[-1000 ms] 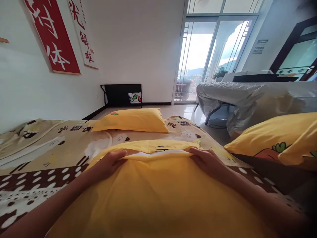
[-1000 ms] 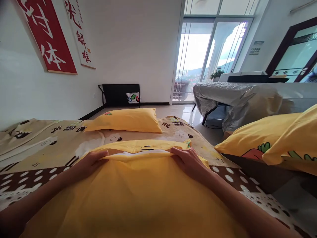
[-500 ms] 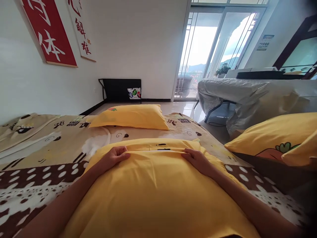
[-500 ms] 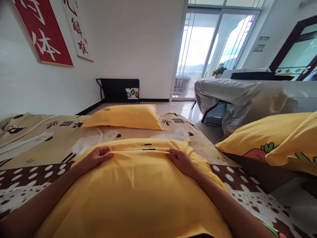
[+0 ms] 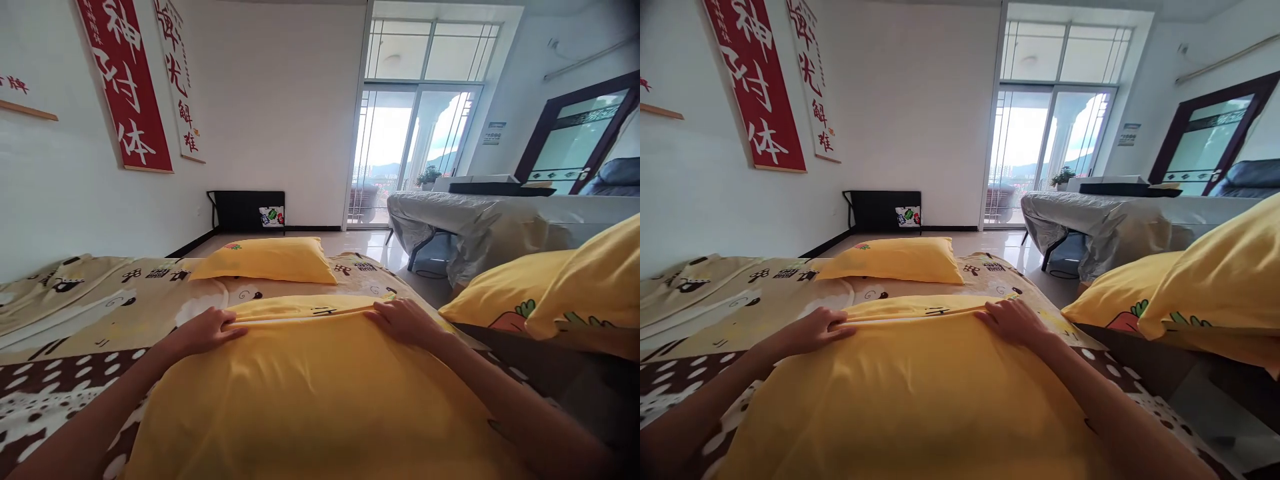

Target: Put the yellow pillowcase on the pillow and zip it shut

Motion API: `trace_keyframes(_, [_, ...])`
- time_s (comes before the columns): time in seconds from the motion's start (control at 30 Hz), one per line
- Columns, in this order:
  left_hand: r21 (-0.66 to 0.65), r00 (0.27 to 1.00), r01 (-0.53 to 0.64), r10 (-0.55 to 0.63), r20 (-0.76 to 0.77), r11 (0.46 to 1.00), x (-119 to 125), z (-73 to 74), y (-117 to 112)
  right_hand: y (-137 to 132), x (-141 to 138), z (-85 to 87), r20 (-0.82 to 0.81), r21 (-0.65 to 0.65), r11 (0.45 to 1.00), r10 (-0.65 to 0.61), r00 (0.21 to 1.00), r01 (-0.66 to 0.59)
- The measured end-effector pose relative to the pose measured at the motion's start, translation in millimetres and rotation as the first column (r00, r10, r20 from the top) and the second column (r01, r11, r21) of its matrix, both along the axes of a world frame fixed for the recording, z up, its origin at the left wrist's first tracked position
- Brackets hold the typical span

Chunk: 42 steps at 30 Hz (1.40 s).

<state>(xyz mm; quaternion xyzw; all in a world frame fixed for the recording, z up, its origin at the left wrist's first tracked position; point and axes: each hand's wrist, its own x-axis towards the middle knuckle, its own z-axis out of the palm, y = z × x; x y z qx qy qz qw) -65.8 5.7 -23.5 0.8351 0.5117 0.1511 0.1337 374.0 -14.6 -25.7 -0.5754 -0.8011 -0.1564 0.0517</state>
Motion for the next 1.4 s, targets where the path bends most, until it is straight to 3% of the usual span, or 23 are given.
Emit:
trace_keyframes(0.13, [0.169,0.969,-0.196,0.164,0.187,0.966,18,31.7,3,10,-11,34.6,0.025,0.238,0.967,-0.097,0.995,0.088])
trace_keyframes(0.2, [0.277,0.937,-0.323,0.265,0.227,0.905,25,50.5,2,11,-12,51.7,-0.042,0.410,0.902,-0.133,0.990,0.138])
trace_keyframes(0.27, [0.438,0.917,-0.396,0.371,0.147,0.807,29,67.7,-2,9,-9,68.6,-0.118,0.592,0.789,-0.117,0.986,0.165])
trace_keyframes(0.33, [0.604,0.877,-0.403,0.478,0.040,0.688,31,83.5,-5,7,-4,87.9,-0.128,0.778,0.619,-0.020,0.992,0.113])
trace_keyframes(0.37, [0.673,0.857,-0.387,0.516,0.011,0.630,31,91.3,-5,5,-2,98.8,-0.093,0.862,0.504,0.049,0.994,0.056])
trace_keyframes(0.47, [0.827,0.846,-0.348,0.528,0.074,0.442,24,113.3,4,3,-2,131.7,0.065,0.992,0.089,0.210,0.976,-0.085])
trace_keyframes(0.53, [0.917,0.865,-0.339,0.452,0.216,0.211,13,120.4,15,3,-7,143.3,0.151,0.984,-0.137,0.271,0.951,-0.117])
trace_keyframes(0.57, [0.938,0.877,-0.340,0.382,0.290,0.071,7,118.6,19,4,-11,142.1,0.193,0.968,-0.215,0.299,0.935,-0.131])
trace_keyframes(0.6, [0.941,0.896,-0.333,0.293,0.334,-0.055,1,112.2,22,5,-15,135.0,0.235,0.954,-0.259,0.329,0.914,-0.152])
trace_keyframes(0.63, [0.940,0.921,-0.309,0.204,0.333,-0.141,-5,100.7,23,6,-18,121.6,0.271,0.946,-0.268,0.359,0.893,-0.180])
trace_keyframes(0.67, [0.944,0.946,-0.271,0.130,0.298,-0.189,-9,84.3,22,8,-20,102.2,0.295,0.947,-0.238,0.388,0.873,-0.215])
trace_keyframes(0.7, [0.962,0.974,-0.198,0.072,0.215,-0.187,-12,63.7,19,11,-21,77.8,0.299,0.953,-0.166,0.418,0.858,-0.252])
trace_keyframes(0.77, [0.994,0.998,-0.041,0.052,0.046,-0.103,-11,15.0,9,17,-20,20.2,0.255,0.948,0.061,0.446,0.858,-0.313])
trace_keyframes(0.83, [0.996,0.995,0.081,0.060,-0.082,0.029,-7,-31.9,-1,22,-17,-35.5,0.191,0.871,0.320,0.478,0.857,-0.372])
trace_keyframes(0.87, [0.989,0.992,0.112,0.054,-0.117,0.098,-4,-50.7,-4,25,-16,-57.9,0.150,0.833,0.399,0.502,0.852,-0.382])
trace_keyframes(0.9, [0.981,0.992,0.112,0.039,-0.119,0.158,-3,-65.1,-6,27,-15,-75.1,0.111,0.815,0.445,0.510,0.853,-0.372])
trace_keyframes(1.0, [0.971,0.997,0.063,0.026,-0.071,0.231,-3,-81.4,-1,31,-15,-95.3,0.006,0.819,0.488,0.518,0.856,-0.301])
trace_keyframes(1.17, [0.966,0.998,0.052,0.014,-0.058,0.254,-8,-73.3,5,28,-16,-86.1,-0.014,0.803,0.519,0.508,0.861,-0.293])
trace_keyframes(1.4, [0.958,0.999,0.042,-0.011,-0.041,0.282,-9,-80.7,-4,22,-15,-92.1,0.029,0.800,0.507,0.500,0.865,-0.320])
